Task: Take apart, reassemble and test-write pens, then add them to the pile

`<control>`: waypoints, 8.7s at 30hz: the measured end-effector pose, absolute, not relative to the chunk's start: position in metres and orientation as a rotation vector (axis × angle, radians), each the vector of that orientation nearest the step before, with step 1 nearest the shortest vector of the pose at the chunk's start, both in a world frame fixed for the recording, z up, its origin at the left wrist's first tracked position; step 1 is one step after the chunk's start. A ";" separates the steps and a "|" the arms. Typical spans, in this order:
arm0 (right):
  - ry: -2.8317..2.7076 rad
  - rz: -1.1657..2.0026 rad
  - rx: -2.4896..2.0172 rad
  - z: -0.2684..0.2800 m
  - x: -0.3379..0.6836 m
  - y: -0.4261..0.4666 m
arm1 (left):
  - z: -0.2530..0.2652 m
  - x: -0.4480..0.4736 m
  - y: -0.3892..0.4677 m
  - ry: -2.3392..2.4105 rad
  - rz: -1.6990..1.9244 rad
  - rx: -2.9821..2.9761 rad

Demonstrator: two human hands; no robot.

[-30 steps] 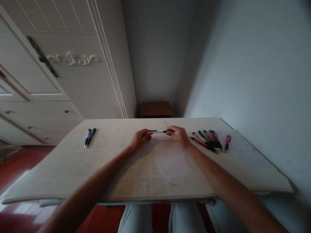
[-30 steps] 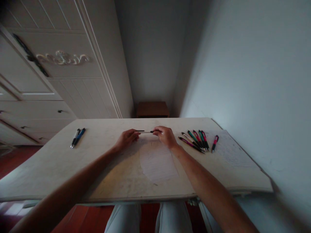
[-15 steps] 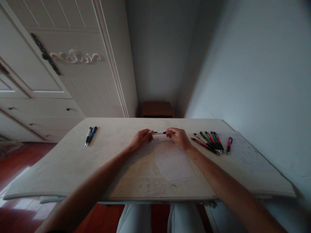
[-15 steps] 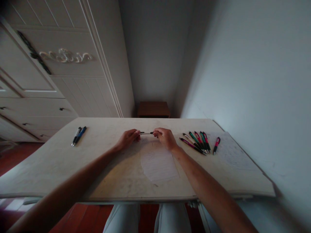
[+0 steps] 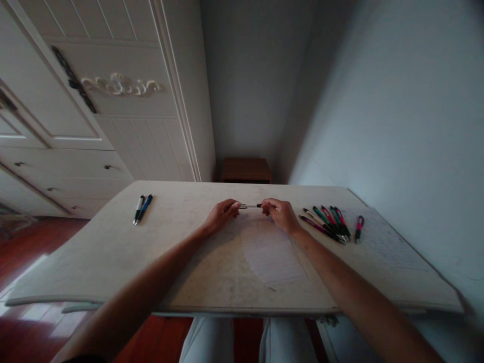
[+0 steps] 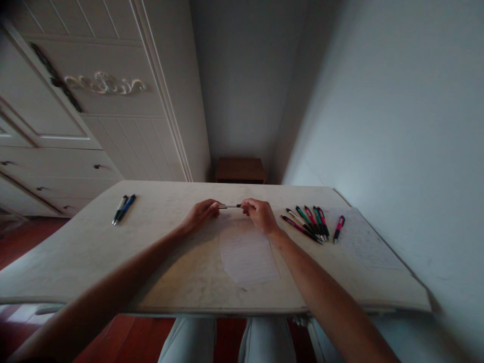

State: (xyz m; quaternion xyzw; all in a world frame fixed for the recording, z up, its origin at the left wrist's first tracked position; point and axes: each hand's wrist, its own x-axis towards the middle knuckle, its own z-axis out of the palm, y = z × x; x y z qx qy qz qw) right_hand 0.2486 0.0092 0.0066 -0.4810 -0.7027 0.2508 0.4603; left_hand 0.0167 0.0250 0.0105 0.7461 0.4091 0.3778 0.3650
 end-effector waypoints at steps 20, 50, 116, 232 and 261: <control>-1.748 0.671 -1.181 0.008 0.247 0.006 | 0.012 0.015 0.027 1.085 0.990 1.921; -1.767 0.719 -1.128 0.011 0.245 0.003 | 0.011 0.015 0.026 1.097 1.035 1.871; -2.004 0.491 -1.284 0.011 0.241 0.003 | 0.000 0.016 0.026 0.925 1.254 2.280; -1.615 0.742 -1.150 0.000 0.261 0.015 | 0.005 0.007 0.035 1.169 1.200 2.189; -1.641 0.698 -1.175 0.002 0.255 0.014 | 0.002 0.006 0.033 1.016 1.133 2.200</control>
